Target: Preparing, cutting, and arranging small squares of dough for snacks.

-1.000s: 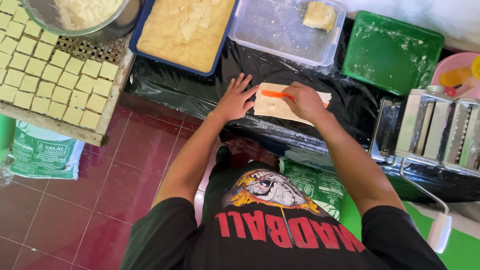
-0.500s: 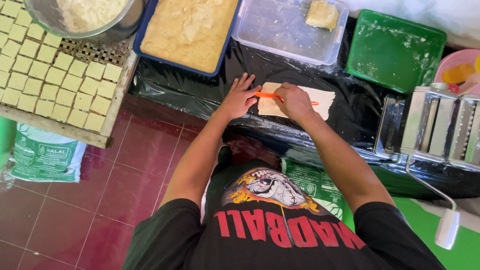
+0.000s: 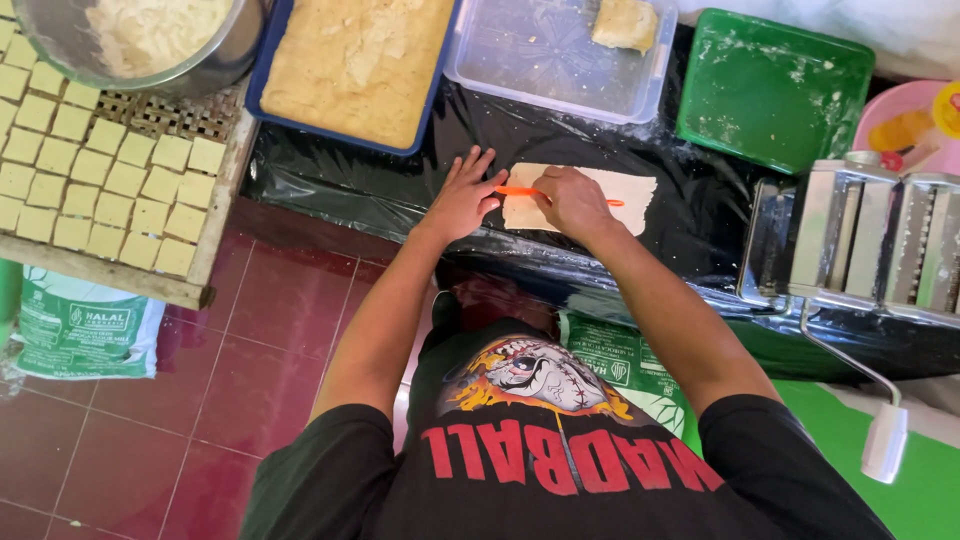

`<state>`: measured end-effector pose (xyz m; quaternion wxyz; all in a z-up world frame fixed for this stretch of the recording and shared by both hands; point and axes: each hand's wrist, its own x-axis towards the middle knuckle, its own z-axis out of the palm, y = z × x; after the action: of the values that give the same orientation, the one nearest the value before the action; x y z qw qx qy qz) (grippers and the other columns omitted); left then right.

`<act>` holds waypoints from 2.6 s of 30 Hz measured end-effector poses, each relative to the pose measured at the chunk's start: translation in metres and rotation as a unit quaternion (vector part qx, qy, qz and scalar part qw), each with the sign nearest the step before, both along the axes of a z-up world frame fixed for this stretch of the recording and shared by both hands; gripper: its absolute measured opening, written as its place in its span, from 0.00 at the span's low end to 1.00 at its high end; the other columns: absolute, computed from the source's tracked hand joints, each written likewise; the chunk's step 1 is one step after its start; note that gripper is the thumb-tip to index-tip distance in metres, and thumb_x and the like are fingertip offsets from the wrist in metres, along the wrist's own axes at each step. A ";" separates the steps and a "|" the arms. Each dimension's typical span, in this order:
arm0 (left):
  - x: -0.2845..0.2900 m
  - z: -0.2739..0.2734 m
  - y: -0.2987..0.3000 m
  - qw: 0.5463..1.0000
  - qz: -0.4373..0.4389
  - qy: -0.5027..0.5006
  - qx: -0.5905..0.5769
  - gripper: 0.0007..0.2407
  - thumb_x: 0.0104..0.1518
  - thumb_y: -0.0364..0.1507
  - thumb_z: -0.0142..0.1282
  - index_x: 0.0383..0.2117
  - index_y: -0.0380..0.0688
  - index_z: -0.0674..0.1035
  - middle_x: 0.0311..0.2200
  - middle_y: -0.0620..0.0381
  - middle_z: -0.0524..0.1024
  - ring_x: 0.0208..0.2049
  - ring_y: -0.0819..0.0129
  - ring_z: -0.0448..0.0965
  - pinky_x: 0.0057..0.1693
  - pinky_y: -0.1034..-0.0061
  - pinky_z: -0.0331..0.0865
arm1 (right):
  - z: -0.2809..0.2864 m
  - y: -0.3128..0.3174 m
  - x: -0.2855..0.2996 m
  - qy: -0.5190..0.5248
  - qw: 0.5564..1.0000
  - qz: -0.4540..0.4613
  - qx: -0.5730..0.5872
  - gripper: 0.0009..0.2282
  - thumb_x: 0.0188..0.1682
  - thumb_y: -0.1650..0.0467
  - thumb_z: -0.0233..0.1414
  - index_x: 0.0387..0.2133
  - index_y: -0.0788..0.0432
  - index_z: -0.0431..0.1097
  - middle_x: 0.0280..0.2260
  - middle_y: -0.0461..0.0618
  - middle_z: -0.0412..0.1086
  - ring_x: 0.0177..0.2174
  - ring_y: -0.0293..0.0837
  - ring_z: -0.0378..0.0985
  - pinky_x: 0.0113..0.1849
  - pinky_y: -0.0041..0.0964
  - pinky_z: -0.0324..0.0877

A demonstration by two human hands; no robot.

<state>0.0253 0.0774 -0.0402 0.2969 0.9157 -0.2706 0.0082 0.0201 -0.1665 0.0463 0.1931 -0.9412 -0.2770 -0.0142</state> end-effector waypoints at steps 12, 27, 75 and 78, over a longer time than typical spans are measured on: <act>0.001 -0.003 0.003 1.000 -0.020 -0.013 -0.001 0.21 0.60 0.31 0.59 0.61 0.48 0.74 0.71 0.46 0.54 0.73 0.44 0.48 0.72 0.46 0.46 | -0.002 -0.051 -0.006 -0.010 1.000 -0.013 -0.013 0.04 0.49 0.69 0.58 0.32 0.57 0.77 0.35 0.47 0.74 0.39 0.53 0.76 0.37 0.49 0.73; 0.001 0.004 0.004 1.000 -0.019 0.003 0.003 0.21 0.61 0.30 0.58 0.62 0.49 0.74 0.71 0.47 0.54 0.74 0.46 0.47 0.73 0.48 0.44 | -0.009 -0.172 -0.038 -0.096 0.988 -0.113 0.038 0.03 0.46 0.74 0.61 0.33 0.57 0.77 0.35 0.49 0.74 0.39 0.54 0.76 0.41 0.46 0.73; 0.002 -0.001 0.006 0.999 -0.028 0.006 -0.023 0.21 0.61 0.30 0.58 0.63 0.49 0.73 0.72 0.46 0.54 0.74 0.46 0.45 0.73 0.48 0.43 | -0.006 -0.180 -0.047 -0.101 0.977 -0.180 -0.054 0.02 0.49 0.71 0.60 0.33 0.52 0.78 0.35 0.45 0.73 0.40 0.52 0.74 0.43 0.51 0.68; 0.001 0.001 0.006 0.999 -0.028 0.009 -0.029 0.22 0.61 0.30 0.59 0.63 0.48 0.73 0.72 0.46 0.54 0.74 0.45 0.45 0.73 0.47 0.42 | -0.009 -0.171 -0.043 -0.089 0.979 -0.174 -0.064 0.01 0.49 0.71 0.60 0.32 0.51 0.78 0.34 0.44 0.73 0.39 0.52 0.75 0.42 0.51 0.67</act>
<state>0.0259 0.0837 -0.0393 0.3255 0.8989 -0.2934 -0.0004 -0.0230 -0.3376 0.0368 0.1020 -0.9804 -0.1253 -0.1131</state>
